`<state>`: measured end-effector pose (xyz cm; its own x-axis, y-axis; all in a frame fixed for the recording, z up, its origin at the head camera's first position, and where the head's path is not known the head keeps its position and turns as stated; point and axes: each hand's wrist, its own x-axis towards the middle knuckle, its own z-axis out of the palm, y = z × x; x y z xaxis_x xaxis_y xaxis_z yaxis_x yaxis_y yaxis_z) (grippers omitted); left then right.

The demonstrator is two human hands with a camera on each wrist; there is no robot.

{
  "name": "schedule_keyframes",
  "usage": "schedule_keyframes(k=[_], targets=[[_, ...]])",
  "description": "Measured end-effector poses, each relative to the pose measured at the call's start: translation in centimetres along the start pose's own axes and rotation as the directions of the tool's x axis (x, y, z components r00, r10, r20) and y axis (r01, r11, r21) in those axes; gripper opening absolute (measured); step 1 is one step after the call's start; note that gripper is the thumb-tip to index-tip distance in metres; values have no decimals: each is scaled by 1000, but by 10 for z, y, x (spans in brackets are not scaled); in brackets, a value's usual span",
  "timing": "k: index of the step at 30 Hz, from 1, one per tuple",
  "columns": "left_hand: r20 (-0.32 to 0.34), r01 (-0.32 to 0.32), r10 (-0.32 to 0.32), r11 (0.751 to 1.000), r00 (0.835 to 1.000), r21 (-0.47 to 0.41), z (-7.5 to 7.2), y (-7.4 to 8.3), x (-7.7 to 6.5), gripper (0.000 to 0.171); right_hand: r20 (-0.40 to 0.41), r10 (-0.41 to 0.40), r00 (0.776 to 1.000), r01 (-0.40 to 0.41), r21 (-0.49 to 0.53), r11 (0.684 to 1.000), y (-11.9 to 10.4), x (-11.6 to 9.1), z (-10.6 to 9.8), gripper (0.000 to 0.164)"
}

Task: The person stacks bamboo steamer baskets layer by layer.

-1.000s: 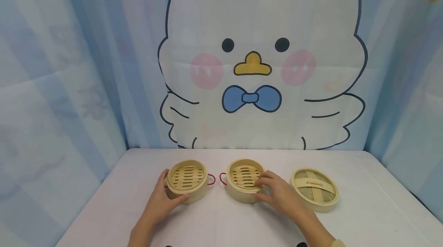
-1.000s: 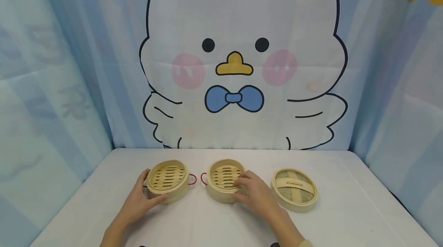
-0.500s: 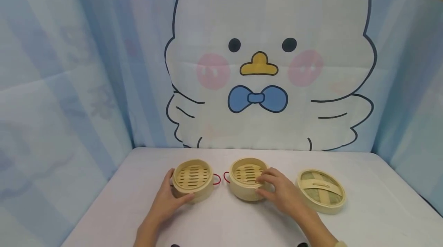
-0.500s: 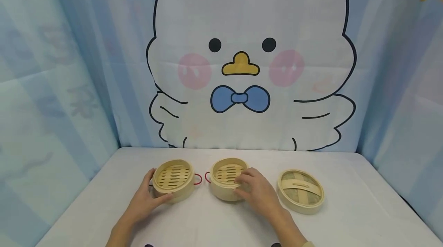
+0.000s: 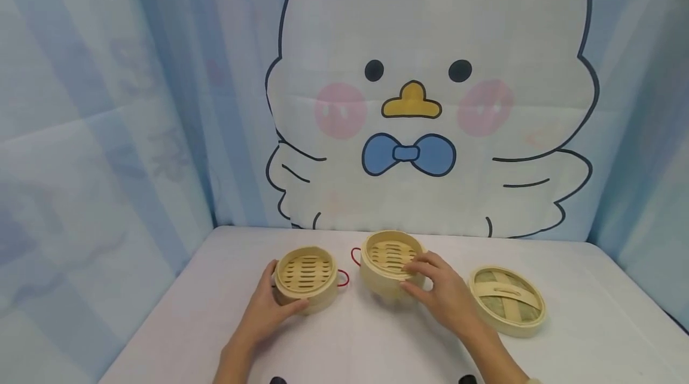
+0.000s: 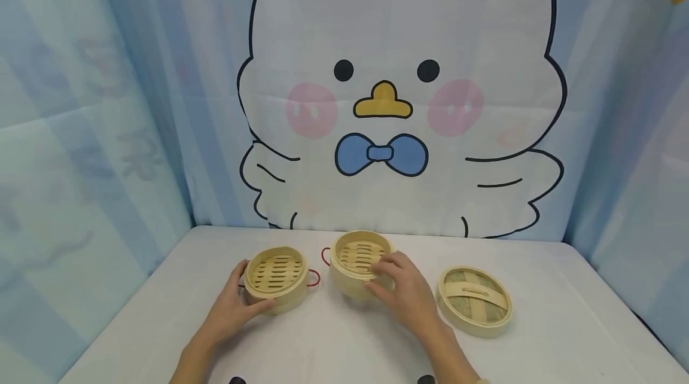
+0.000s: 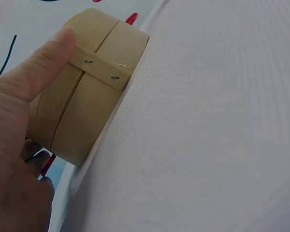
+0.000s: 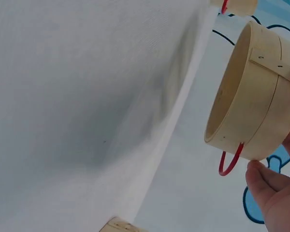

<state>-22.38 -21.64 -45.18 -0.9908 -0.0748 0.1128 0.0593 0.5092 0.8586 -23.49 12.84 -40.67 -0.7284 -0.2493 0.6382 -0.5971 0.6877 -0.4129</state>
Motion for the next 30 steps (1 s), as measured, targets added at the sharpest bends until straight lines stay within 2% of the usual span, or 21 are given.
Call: schedule_keyframes(k=[4,10,18,26,30], targets=[[1,4,-4,1000,1000,-4,0,1,-1,122,-6,27,1000,-27,16,1000,-7,5,2,26],[6,5,-5,1000,1000,-14,-1,2,-1,122,-33,21,999,-20,24,1000,-16,12,8,28],[-4,-1,1,1000,1000,-12,0,2,-1,121,-9,68,998,-68,21,997,-30,21,16,27],[-8,14,-14,1000,1000,-13,1,0,0,123,-40,48,998,-47,35,998,-44,29,29,28],[-8,-2,2,1000,1000,-18,0,0,0,121,-29,46,998,-45,46,998,-52,33,36,28]])
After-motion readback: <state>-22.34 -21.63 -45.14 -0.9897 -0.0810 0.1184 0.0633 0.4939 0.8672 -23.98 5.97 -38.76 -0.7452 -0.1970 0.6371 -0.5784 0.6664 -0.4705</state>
